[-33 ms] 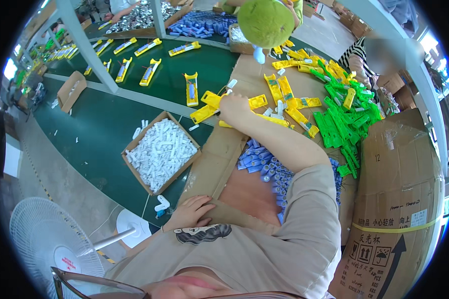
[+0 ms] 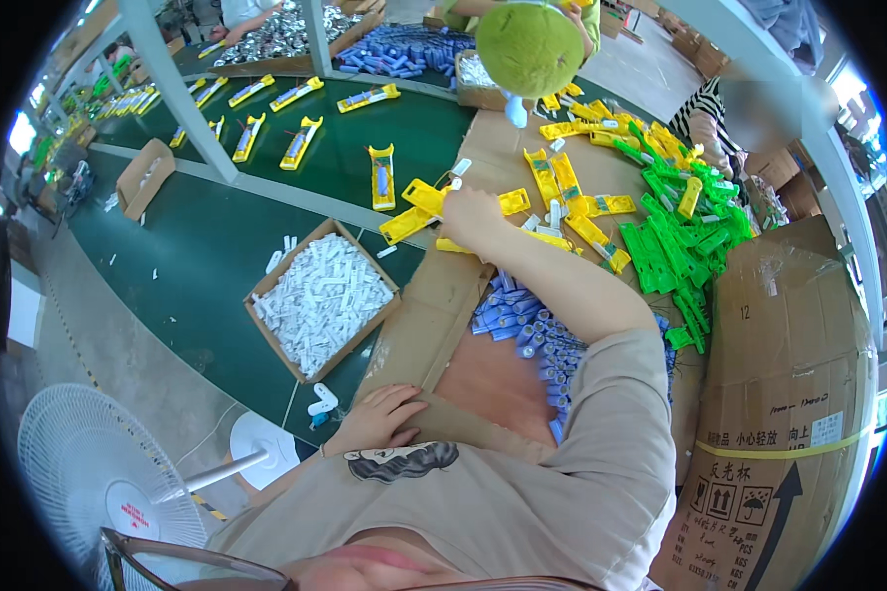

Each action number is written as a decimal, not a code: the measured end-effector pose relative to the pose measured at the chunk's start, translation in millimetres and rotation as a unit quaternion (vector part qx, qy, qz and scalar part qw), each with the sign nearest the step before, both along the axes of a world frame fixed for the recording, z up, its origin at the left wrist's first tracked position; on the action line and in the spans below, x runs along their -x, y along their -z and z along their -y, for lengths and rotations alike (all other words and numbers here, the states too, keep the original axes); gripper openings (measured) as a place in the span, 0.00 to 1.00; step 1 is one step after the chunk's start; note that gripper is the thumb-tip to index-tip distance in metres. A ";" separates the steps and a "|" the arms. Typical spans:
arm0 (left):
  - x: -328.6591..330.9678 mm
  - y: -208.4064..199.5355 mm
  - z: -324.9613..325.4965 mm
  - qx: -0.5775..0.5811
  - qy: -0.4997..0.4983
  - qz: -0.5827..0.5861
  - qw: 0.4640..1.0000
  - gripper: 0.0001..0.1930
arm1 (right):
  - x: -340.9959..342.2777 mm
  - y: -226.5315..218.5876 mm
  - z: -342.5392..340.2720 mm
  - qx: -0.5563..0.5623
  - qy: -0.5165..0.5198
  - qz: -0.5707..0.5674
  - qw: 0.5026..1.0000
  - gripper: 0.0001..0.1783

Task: The recorder is assembling small electronic components, specifically inserting internal parts into yellow plastic housings at a factory workstation.

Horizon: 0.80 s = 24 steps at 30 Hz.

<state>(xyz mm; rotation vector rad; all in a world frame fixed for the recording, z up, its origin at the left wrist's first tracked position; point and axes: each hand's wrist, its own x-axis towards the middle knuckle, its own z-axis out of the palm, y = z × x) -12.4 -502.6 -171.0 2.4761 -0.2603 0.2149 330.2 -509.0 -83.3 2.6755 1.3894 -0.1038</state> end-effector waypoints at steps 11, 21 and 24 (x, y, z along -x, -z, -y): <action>-5.4 -42.5 -25.6 0.363 -0.149 0.148 0.908 0.24 | 147.8 -67.9 114.6 -0.454 -0.104 -0.227 0.855 0.27; -11.6 -97.6 -20.1 0.522 -0.035 0.150 0.839 0.25 | 241.7 20.1 92.8 -0.578 -0.096 -0.455 0.671 0.50; -6.8 -93.5 -22.8 0.581 -0.062 0.172 0.793 0.27 | 257.0 25.4 90.7 -0.534 -0.095 -0.608 0.580 0.46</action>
